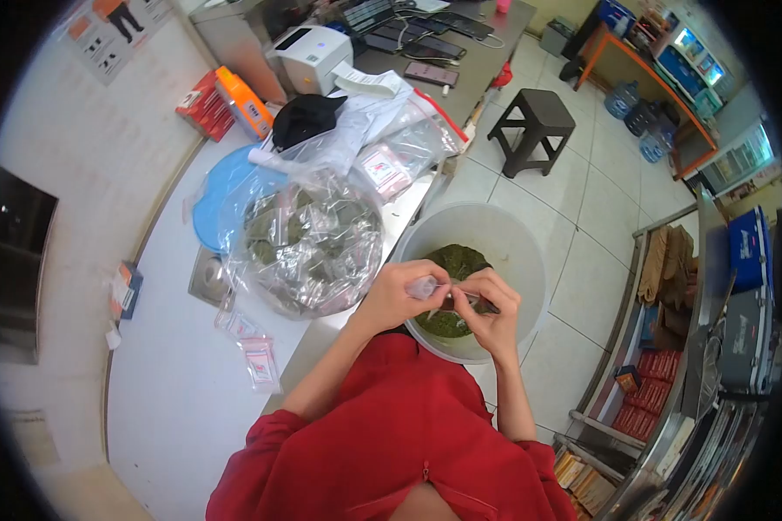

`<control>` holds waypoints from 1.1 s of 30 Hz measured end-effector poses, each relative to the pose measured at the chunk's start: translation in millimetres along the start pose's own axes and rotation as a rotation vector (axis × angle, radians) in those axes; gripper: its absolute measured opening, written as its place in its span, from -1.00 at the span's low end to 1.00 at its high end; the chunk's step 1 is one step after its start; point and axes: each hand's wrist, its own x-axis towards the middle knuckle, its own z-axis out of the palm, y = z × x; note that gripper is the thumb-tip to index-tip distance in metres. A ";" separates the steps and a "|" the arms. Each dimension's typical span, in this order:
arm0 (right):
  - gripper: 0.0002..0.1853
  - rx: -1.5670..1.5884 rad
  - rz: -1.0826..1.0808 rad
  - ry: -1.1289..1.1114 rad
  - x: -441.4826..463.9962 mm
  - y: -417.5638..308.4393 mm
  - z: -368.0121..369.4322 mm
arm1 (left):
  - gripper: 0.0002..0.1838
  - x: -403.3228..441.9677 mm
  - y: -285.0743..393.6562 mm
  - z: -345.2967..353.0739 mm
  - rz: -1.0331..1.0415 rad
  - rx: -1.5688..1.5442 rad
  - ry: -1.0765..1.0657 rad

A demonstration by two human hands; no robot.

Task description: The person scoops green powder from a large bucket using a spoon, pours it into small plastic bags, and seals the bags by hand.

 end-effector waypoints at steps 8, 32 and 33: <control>-0.88 -0.114 -0.072 -0.125 7.1 7.2 2.4 | -0.88 -12.8 -5.8 -29.6 0.109 0.293 0.028; -0.80 -0.036 0.383 -0.023 -1.8 6.8 30.5 | -0.73 -18.3 -35.4 27.7 -0.310 -0.731 0.451; -0.78 0.011 0.358 0.026 -4.7 13.0 30.5 | -0.78 -18.8 -37.5 28.9 -0.239 -0.673 0.478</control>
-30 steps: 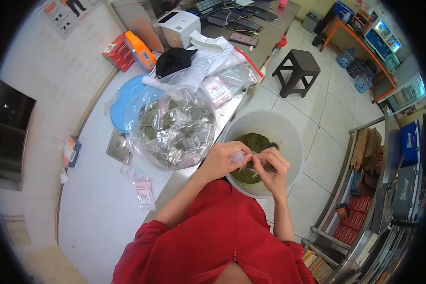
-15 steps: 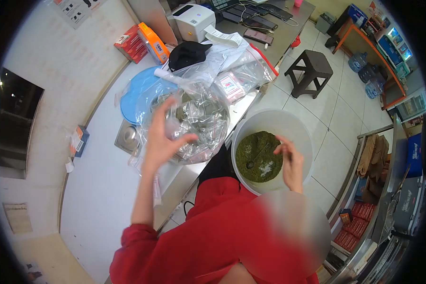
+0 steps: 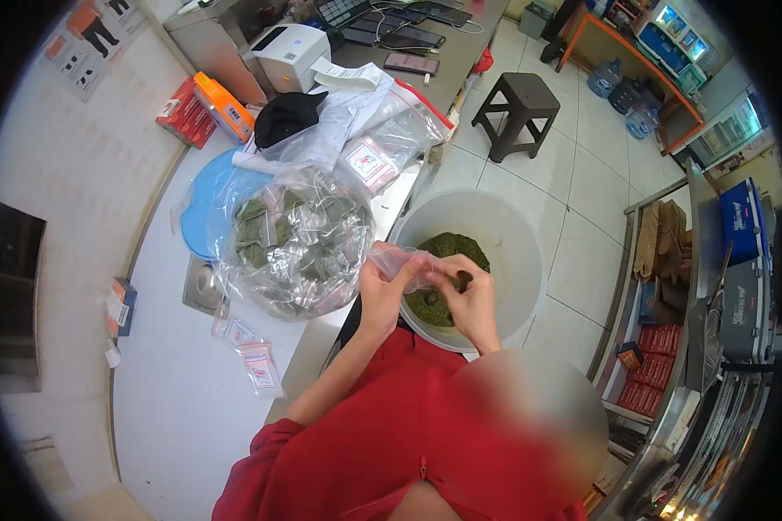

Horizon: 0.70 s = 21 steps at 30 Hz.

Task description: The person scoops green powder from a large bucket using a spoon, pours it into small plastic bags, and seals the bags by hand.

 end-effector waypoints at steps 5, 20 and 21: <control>-0.75 0.174 0.199 0.198 2.7 -11.5 -15.4 | -0.78 5.2 0.5 -17.4 -0.127 0.039 0.075; -0.86 -0.020 -0.184 0.029 -4.4 -43.3 -1.7 | -0.88 -10.3 52.2 -3.3 0.503 0.850 -0.191; -0.86 -0.065 -0.246 0.031 -5.1 -42.4 0.1 | -0.88 -8.2 52.1 -3.0 0.499 0.852 -0.192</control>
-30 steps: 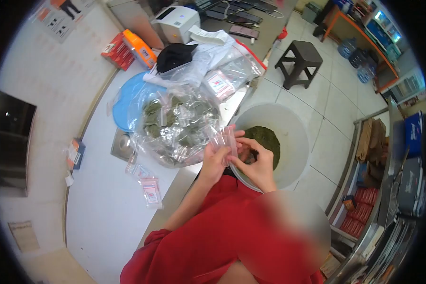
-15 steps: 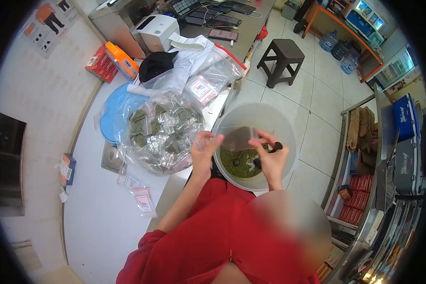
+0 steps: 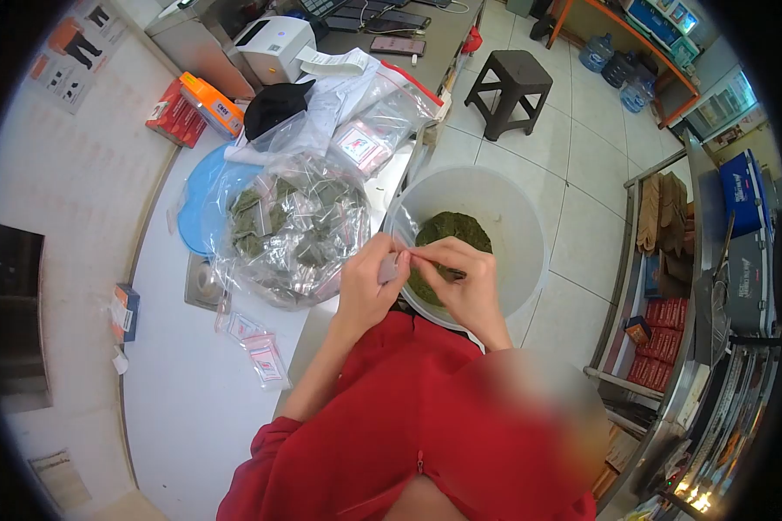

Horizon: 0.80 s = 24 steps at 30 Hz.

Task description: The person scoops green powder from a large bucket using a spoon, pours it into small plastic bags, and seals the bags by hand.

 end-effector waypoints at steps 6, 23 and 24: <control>-0.83 -0.191 -0.166 0.255 0.2 18.5 14.9 | -0.79 -2.8 -4.1 17.9 -0.075 0.073 -0.080; -0.76 -0.020 -0.147 -0.037 0.9 38.6 -3.7 | -0.79 8.8 -17.6 9.9 0.014 0.050 -0.220; -0.76 -0.121 -0.245 0.111 1.2 37.1 3.2 | -0.79 9.4 -13.3 15.0 0.016 0.048 -0.222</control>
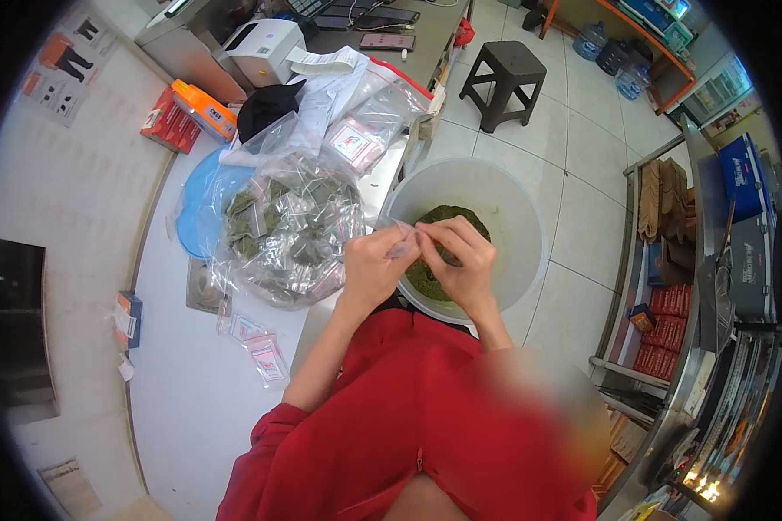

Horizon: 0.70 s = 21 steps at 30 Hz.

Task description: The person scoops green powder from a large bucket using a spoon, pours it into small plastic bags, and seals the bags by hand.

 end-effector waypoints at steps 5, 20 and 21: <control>-0.77 -0.182 -0.068 0.277 -1.7 4.2 14.5 | -0.79 15.1 17.3 5.2 -0.115 0.077 0.103; -0.82 -0.264 -0.040 0.471 4.6 10.7 11.3 | -0.81 16.8 3.9 15.6 -0.312 0.011 0.089; -0.80 -0.278 -0.093 0.510 2.7 4.0 12.4 | -0.81 18.0 7.1 17.3 -0.306 0.009 0.093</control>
